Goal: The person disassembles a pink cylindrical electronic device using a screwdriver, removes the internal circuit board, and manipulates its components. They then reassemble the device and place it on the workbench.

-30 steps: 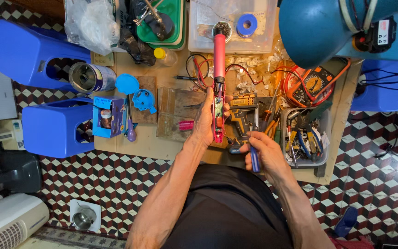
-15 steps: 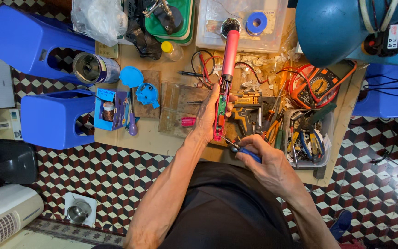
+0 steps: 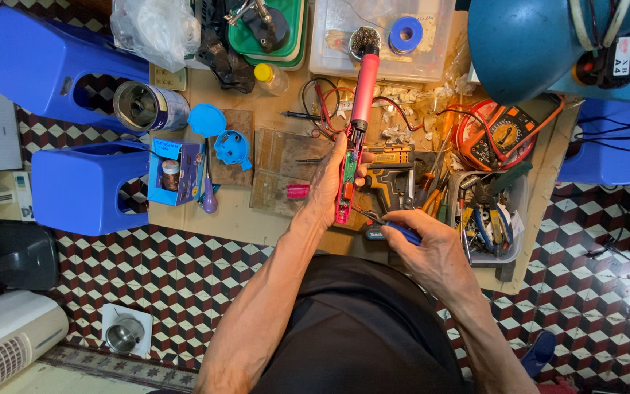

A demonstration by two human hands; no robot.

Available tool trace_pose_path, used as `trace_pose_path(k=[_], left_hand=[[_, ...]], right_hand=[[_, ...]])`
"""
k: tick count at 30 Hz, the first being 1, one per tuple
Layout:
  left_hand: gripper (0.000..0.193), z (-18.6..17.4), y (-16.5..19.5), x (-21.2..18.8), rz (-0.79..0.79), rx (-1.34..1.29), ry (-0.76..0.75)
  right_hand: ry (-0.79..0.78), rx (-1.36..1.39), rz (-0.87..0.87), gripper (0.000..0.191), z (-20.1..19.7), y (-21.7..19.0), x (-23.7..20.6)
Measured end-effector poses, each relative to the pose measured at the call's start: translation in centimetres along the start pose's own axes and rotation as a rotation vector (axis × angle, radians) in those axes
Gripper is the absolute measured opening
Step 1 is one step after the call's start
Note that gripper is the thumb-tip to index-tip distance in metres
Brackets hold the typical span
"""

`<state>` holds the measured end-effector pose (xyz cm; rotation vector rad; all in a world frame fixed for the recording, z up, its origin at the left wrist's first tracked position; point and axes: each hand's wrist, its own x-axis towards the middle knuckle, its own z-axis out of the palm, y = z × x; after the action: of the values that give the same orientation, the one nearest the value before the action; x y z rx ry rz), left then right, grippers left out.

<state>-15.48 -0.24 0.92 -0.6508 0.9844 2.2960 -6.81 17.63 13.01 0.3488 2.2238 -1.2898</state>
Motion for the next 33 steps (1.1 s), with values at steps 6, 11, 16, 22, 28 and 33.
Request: trace_pose_path(k=[6, 11, 16, 22, 28, 33], left_hand=[[0.054, 0.2, 0.2, -0.1, -0.014, -0.008, -0.003], [0.053, 0.2, 0.2, -0.1, -0.012, -0.008, -0.006], [0.053, 0.1, 0.2, -0.1, -0.014, -0.024, -0.013], [0.053, 0.0, 0.3, -0.3, -0.026, -0.007, -0.001], [0.052, -0.2, 0.1, -0.4, -0.028, -0.002, -0.016], [0.054, -0.7, -0.1, -0.3, -0.029, -0.102, -0.063]], right_hand=[[-0.012, 0.069, 0.089, 0.031, -0.4, -0.6, -0.2], [0.025, 0.015, -0.061, 0.028, -0.5, -0.6, 0.2], [0.021, -0.002, -0.094, 0.028, -0.4, -0.4, 0.6], [0.007, -0.057, -0.099, 0.026, -0.5, -1.0, 0.6], [0.004, -0.196, -0.279, 0.023, -0.6, -1.9, 0.7], [-0.023, -0.188, -0.243, 0.022, -0.8, -1.8, 1.0]])
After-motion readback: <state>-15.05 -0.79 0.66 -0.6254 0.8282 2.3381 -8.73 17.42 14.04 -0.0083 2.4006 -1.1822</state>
